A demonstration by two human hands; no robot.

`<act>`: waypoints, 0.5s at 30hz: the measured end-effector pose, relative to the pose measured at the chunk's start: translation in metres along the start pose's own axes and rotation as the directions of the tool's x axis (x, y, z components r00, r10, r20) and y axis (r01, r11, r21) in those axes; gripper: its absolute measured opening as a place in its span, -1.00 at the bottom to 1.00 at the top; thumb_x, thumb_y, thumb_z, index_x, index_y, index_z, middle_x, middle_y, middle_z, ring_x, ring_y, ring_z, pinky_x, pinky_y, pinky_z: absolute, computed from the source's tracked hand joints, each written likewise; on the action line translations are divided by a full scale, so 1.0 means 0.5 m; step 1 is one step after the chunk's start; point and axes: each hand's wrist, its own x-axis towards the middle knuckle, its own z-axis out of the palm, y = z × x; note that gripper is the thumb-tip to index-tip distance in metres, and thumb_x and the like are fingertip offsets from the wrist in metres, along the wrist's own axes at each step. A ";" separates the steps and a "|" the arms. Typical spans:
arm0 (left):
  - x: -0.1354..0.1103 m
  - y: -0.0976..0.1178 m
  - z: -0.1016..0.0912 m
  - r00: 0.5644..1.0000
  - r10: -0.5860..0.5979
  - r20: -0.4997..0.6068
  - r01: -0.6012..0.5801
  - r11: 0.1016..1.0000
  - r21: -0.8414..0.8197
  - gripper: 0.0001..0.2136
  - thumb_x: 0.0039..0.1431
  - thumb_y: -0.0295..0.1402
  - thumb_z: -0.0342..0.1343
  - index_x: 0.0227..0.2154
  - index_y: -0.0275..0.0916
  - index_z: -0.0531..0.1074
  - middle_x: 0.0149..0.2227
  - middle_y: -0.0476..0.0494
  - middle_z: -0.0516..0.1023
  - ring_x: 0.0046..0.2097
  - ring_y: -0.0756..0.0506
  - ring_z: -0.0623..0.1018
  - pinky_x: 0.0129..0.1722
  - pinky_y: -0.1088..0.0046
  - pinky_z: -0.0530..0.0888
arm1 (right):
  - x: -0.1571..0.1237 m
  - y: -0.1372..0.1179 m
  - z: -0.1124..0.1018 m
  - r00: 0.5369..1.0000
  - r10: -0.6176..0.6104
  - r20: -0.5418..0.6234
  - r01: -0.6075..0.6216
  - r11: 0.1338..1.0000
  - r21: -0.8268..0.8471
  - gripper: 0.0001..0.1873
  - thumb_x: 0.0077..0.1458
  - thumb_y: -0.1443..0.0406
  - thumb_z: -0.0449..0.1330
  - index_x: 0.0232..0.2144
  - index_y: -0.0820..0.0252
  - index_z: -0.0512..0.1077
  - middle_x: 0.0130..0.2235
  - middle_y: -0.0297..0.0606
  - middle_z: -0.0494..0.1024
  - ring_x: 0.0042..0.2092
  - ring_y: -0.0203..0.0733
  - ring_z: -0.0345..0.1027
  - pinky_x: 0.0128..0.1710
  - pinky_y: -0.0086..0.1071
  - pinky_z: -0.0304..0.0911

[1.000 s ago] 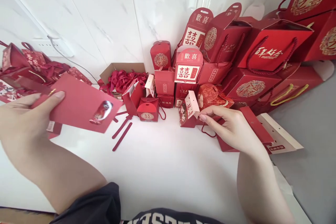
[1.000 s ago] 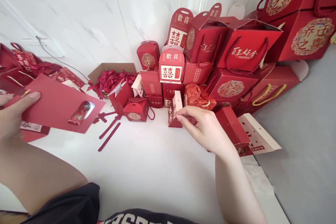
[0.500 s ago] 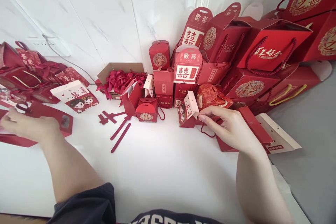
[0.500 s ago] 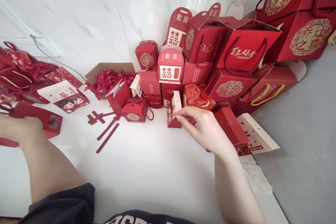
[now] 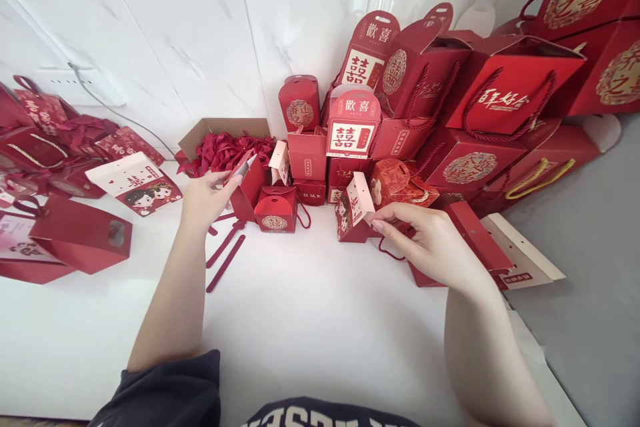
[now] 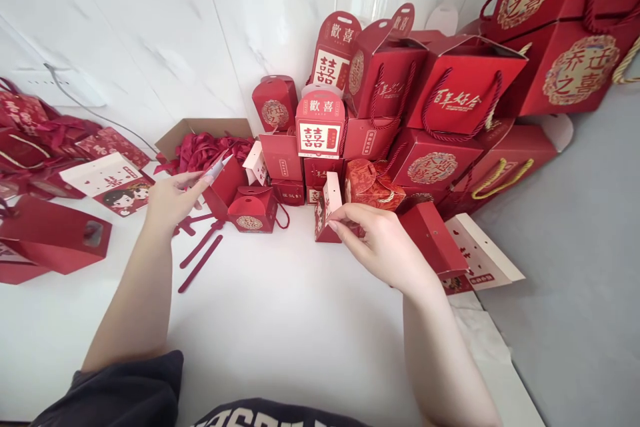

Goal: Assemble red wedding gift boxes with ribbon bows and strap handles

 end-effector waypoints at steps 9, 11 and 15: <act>0.005 0.010 -0.034 0.986 -0.133 -0.096 0.088 0.921 -0.380 -0.81 0.10 -0.31 0.15 -0.39 -0.39 0.50 -0.51 0.03 0.51 -0.43 0.03 0.58 -0.37 0.53 0.56 | 0.002 -0.001 -0.002 1.000 0.002 0.008 -0.002 1.000 0.019 -0.80 0.31 0.19 0.09 -0.26 0.12 0.47 -0.23 -0.28 0.59 -0.28 -0.22 0.51 -0.43 -0.45 0.32; -0.009 0.029 -0.065 0.965 -0.106 -0.239 0.006 0.923 -0.384 -0.84 0.04 -0.34 0.17 -0.50 -0.37 0.45 -0.59 0.07 0.44 -0.49 0.05 0.51 -0.43 0.53 0.53 | 0.002 0.000 -0.004 1.000 -0.012 -0.006 0.012 1.000 0.002 -0.78 0.31 0.18 0.08 -0.27 0.13 0.48 -0.25 -0.27 0.59 -0.30 -0.21 0.49 -0.43 -0.43 0.32; -0.065 0.077 -0.113 0.739 0.139 -0.659 -0.334 0.925 -0.179 -0.70 -0.05 -0.36 0.18 -0.75 -0.30 0.24 -0.71 0.09 0.22 -0.56 0.09 0.32 -0.50 0.51 0.36 | 0.000 0.002 -0.008 0.998 -0.039 -0.045 0.037 0.997 -0.062 -0.78 0.30 0.19 0.09 -0.30 0.12 0.49 -0.29 -0.28 0.58 -0.34 -0.24 0.42 -0.42 -0.43 0.30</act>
